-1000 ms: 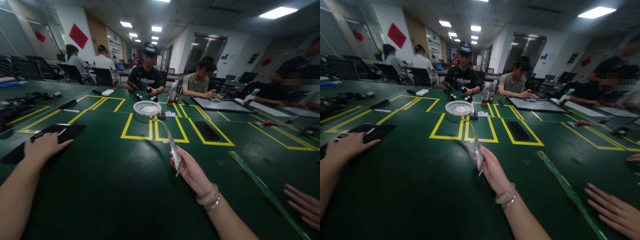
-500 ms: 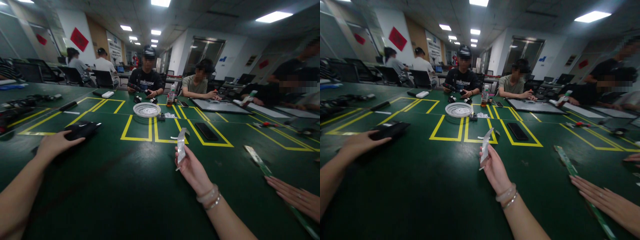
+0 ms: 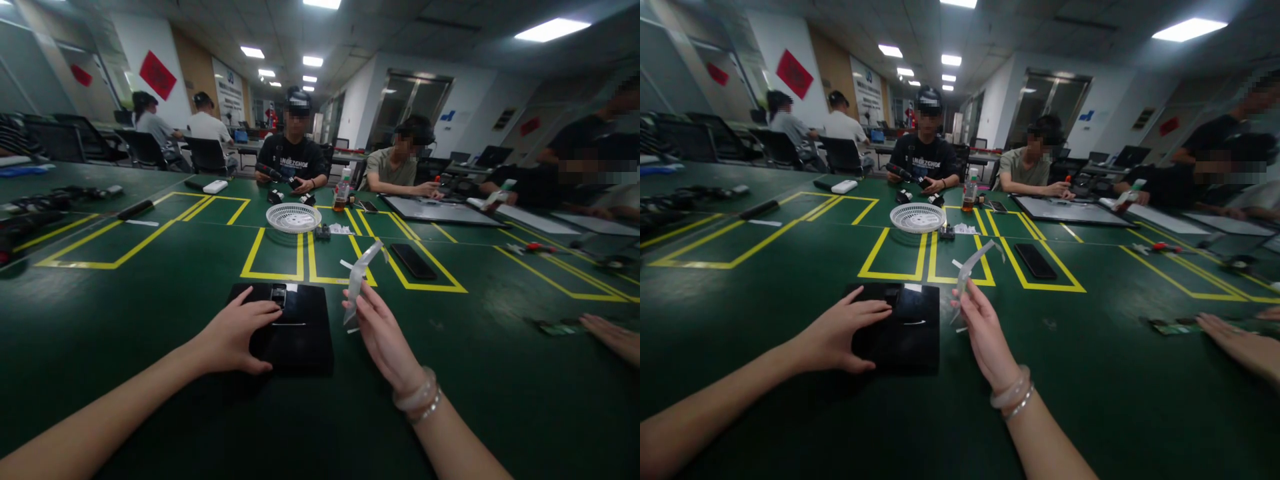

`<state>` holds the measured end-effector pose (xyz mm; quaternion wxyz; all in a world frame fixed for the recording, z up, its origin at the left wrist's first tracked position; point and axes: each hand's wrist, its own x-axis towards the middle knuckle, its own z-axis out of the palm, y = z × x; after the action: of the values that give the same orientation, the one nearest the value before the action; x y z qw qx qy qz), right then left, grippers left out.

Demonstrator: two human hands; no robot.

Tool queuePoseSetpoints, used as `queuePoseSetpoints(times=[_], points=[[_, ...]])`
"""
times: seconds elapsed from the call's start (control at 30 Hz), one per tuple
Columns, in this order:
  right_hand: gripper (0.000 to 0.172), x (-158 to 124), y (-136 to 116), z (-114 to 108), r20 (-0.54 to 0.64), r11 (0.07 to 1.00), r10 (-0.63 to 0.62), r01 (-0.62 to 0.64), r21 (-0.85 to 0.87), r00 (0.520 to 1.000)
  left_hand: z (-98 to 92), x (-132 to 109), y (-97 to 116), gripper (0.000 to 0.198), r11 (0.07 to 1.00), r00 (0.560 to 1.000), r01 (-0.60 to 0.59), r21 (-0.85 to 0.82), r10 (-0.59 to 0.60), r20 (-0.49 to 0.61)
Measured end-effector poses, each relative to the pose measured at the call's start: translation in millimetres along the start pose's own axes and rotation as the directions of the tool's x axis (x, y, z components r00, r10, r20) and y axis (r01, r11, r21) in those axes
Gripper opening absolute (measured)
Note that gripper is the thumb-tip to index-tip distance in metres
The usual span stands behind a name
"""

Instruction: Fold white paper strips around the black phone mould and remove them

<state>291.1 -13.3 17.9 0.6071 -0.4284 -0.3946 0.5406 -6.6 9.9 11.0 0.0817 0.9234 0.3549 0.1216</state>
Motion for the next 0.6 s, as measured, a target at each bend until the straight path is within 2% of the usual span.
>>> queuePoseSetpoints(times=[0.1, 0.17, 0.23, 0.3, 0.33, 0.4, 0.47, 0.5, 0.53, 0.6], points=[[0.053, -0.5, 6.4, -3.5, 0.128, 0.963, -0.067, 0.097, -0.252, 0.989, 6.6, 0.8, -2.2, 0.084, 1.000, 1.000, -0.013, -0.024, 0.014, 0.012], [0.048, -1.8, 8.6, -4.6, 0.262, 0.872, -0.116, 0.224, -0.436, 0.958, 9.3, 1.4, -4.6, 0.085, 1.000, 1.000, -0.015, -0.028, 0.015, 0.022], [0.044, -5.1, 8.0, -3.6, 0.406, 0.699, -0.132, 0.376, -0.609, 0.904, 10.0, 1.2, -3.9, 0.085, 0.999, 0.999, -0.039, -0.011, 0.039, 0.012], [0.045, -10.2, 5.4, -0.6, 0.520, 0.462, -0.096, 0.500, -0.732, 0.849, 8.5, -0.5, 1.8, 0.079, 0.992, 0.991, -0.125, 0.017, 0.126, -0.044], [0.049, -13.2, 3.9, 1.3, 0.563, 0.344, -0.064, 0.547, -0.763, 0.824, 7.1, -2.1, 6.4, 0.071, 0.981, 0.977, -0.194, 0.031, 0.196, -0.088], [0.054, -19.2, 1.7, 5.4, 0.627, 0.161, 0.005, 0.618, -0.770, 0.779, 4.1, -6.0, 17.8, 0.045, 0.935, 0.915, -0.347, 0.076, 0.355, -0.190], [0.056, -24.5, 1.3, 9.2, 0.663, 0.023, 0.077, 0.663, -0.748, 0.745, 1.9, -9.6, 28.6, 0.024, 0.880, 0.840, -0.450, 0.153, 0.476, -0.260], [0.056, -26.7, 1.6, 10.8, 0.670, -0.032, 0.099, 0.675, -0.737, 0.736, 1.4, -10.6, 32.6, 0.019, 0.860, 0.817, -0.471, 0.197, 0.509, -0.270], [0.055, -28.7, 2.1, 12.3, 0.672, -0.079, 0.106, 0.679, -0.730, 0.733, 1.4, -11.0, 35.3, 0.018, 0.851, 0.811, -0.468, 0.239, 0.521, -0.268], [0.053, -31.9, 3.3, 14.8, 0.669, -0.144, 0.091, 0.674, -0.724, 0.738, 2.7, -9.2, 36.7, 0.019, 0.864, 0.846, -0.408, 0.295, 0.479, -0.236]])
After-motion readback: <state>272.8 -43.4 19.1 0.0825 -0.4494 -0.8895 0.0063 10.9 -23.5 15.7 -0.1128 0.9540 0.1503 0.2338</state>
